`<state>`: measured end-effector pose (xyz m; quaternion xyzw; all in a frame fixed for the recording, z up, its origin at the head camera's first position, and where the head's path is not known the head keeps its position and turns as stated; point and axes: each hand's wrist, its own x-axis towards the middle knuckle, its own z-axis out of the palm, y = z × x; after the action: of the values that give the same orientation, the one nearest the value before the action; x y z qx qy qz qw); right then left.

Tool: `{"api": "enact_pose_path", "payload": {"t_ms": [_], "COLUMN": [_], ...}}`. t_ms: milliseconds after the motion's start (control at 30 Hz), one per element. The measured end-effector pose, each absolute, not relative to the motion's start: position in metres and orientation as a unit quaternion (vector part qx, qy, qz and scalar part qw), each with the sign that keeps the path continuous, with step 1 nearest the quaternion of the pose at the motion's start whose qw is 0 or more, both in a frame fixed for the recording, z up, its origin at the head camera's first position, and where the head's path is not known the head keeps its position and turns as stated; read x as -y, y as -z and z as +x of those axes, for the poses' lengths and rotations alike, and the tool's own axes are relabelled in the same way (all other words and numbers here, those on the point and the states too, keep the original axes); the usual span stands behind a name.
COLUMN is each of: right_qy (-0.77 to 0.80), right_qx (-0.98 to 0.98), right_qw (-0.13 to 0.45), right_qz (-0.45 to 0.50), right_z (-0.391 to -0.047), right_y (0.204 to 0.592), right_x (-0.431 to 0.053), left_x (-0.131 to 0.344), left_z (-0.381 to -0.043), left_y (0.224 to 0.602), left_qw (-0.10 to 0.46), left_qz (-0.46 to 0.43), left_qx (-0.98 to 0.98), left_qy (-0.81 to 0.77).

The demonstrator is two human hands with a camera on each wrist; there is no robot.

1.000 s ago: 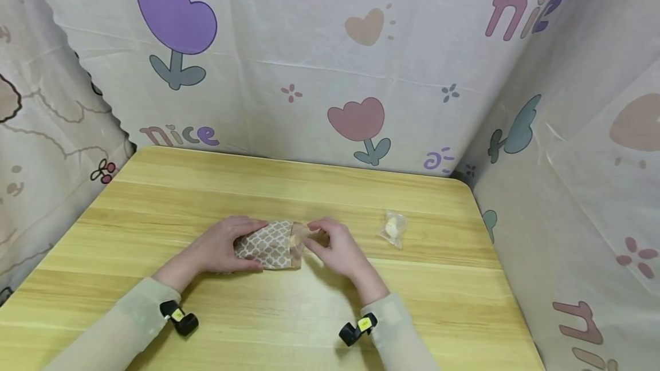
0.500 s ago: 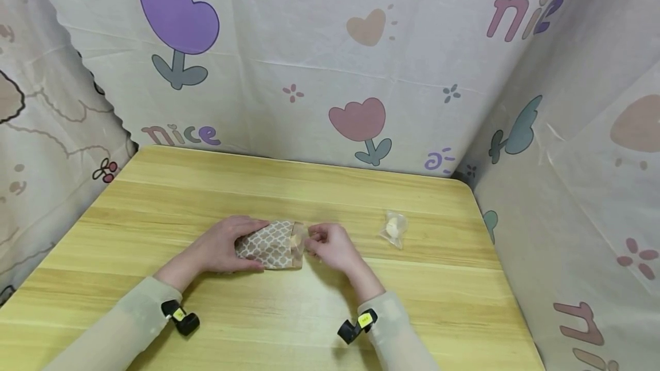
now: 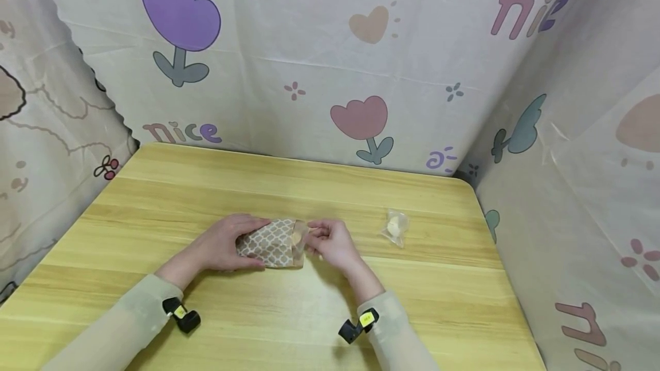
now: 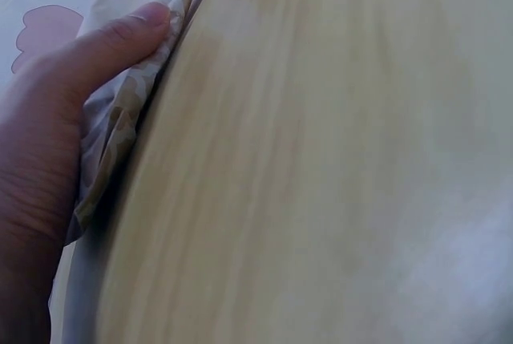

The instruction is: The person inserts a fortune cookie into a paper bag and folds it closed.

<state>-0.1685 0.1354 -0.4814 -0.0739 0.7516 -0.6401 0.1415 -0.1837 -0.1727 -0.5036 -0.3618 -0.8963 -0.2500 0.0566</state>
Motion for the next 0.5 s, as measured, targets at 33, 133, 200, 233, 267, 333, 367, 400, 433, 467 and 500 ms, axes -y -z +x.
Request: {"api": "enact_pose_path", "payload": {"t_ms": [33,133,200,233,267,333,367,400,433,467,500], "right_qy": [0.641,0.641,0.641,0.641,0.640,0.638,0.637,0.637,0.637,0.636,0.637], "right_qx": [-0.751,-0.751,-0.750,-0.750,-0.750,-0.751,-0.751,-0.751,-0.751,-0.751,-0.749], "right_qw": [0.139,0.137,0.137,0.139,0.140,0.141,0.143,0.145,0.148,0.151,0.156], "right_qz": [-0.076,-0.080,-0.086,-0.086,-0.088,-0.092,-0.095,-0.095,-0.094,-0.093,-0.091], "right_z": [-0.168,-0.168,-0.168,-0.168,-0.168,-0.168,-0.168,-0.168,-0.167,-0.167,-0.167], "right_y": [0.481,0.480,0.480,0.480,0.480,0.480,0.480,0.480,0.480,0.480,0.480], "right_x": [-0.135,-0.132,-0.129,-0.129,-0.128,-0.126,-0.125,-0.124,-0.123,-0.122,-0.121], "left_x": [0.173,0.172,0.172,0.172,0.172,0.172,0.172,0.172,0.171,0.171,0.171], "left_z": [-0.184,-0.184,-0.183,-0.183,-0.184,-0.184,-0.184,-0.184,-0.183,-0.183,-0.183], "left_y": [0.503,0.503,0.503,0.502,0.503,0.502,0.502,0.502,0.502,0.502,0.501], "left_qw": [0.056,0.053,0.052,0.052,0.052,0.053,0.055,0.056,0.058,0.059,0.060], "left_qz": [-0.362,-0.362,-0.361,-0.362,-0.362,-0.366,-0.368,-0.371,-0.374,-0.375,-0.377], "left_qx": [0.896,0.897,0.898,0.897,0.897,0.895,0.894,0.892,0.890,0.890,0.889], "left_qy": [0.249,0.247,0.247,0.248,0.247,0.249,0.250,0.251,0.253,0.253,0.253]}}
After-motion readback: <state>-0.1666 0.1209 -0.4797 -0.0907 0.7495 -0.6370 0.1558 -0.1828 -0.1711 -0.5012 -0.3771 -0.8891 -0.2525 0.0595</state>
